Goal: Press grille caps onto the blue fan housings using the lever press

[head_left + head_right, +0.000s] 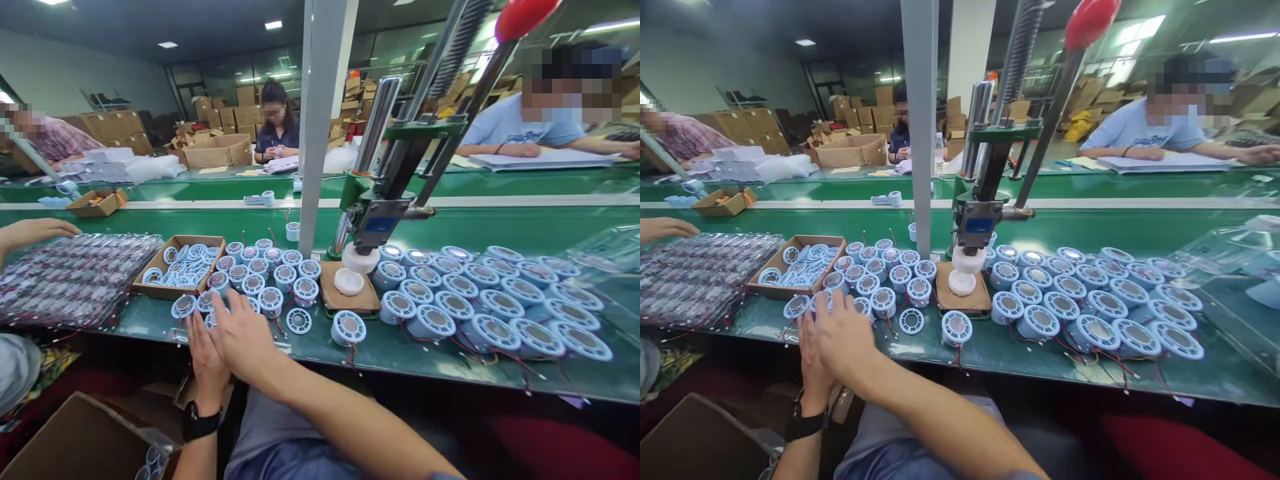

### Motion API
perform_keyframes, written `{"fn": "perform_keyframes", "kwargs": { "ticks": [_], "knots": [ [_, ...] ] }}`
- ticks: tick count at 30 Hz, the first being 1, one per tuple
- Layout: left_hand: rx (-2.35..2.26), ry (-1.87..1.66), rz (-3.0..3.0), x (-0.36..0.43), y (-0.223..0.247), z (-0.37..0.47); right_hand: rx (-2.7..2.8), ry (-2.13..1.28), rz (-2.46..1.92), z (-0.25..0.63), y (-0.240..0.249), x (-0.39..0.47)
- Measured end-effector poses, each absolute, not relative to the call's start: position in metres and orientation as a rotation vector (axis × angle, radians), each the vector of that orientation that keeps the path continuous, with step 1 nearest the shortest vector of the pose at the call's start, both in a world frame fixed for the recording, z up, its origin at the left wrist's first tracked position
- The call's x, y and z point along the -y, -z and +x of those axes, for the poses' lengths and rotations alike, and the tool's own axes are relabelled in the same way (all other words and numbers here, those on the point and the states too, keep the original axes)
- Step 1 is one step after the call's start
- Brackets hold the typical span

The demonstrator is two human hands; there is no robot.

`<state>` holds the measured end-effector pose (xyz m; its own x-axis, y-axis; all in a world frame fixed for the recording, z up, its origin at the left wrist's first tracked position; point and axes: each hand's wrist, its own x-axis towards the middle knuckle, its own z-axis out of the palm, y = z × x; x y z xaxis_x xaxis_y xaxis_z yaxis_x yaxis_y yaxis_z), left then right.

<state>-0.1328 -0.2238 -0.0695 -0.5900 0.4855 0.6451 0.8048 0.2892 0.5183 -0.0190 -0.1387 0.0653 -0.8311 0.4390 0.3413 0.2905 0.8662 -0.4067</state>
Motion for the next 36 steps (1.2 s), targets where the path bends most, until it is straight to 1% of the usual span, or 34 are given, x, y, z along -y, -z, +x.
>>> {"fn": "perform_keyframes", "kwargs": {
  "ticks": [2,6,8,10,13,16,19,22,25,28,30,32,34,36],
  "knots": [
    [2.202,1.171,-1.147,0.225,0.064,-0.132,2.386,-0.417,-0.506,0.038,-0.045,0.125],
    [2.057,1.180,-1.074,0.229,0.044,-0.102,2.061,-0.269,-0.781,0.132,0.000,0.088],
    [1.954,1.293,-1.167,0.226,0.033,-0.074,2.041,-0.228,-0.873,0.152,0.016,0.074],
    [1.897,1.417,-1.424,0.216,0.022,-0.043,2.022,-0.219,-0.905,0.157,0.027,0.065],
    [1.860,1.505,-1.809,0.189,0.013,-0.006,2.020,-0.278,-0.869,0.155,0.037,0.059],
    [1.973,1.574,-2.005,0.163,0.014,0.011,2.029,-0.417,-0.745,0.157,0.044,0.057],
    [2.170,1.783,-2.174,0.149,0.021,0.018,1.851,-0.733,-0.620,0.163,0.045,0.065],
    [2.248,2.279,-2.293,0.153,0.025,0.025,1.639,-1.005,-0.487,0.164,0.038,0.082],
    [2.291,2.788,-2.194,0.165,0.018,0.034,1.562,-1.061,-0.384,0.161,0.029,0.096],
    [2.370,3.044,-1.904,0.176,0.007,0.041,1.583,-1.084,-0.326,0.160,0.027,0.101],
    [2.413,3.078,-1.722,0.182,0.002,0.042,1.687,-1.124,-0.292,0.162,0.030,0.103],
    [2.465,3.029,-1.563,0.188,0.000,0.038,1.793,-1.242,-0.297,0.165,0.035,0.107],
    [2.537,2.906,-1.423,0.195,-0.001,0.031,1.734,-1.462,-0.389,0.166,0.038,0.113],
    [2.567,2.783,-1.309,0.200,-0.002,0.024,1.534,-1.738,-0.492,0.163,0.037,0.118]
  ]
}}
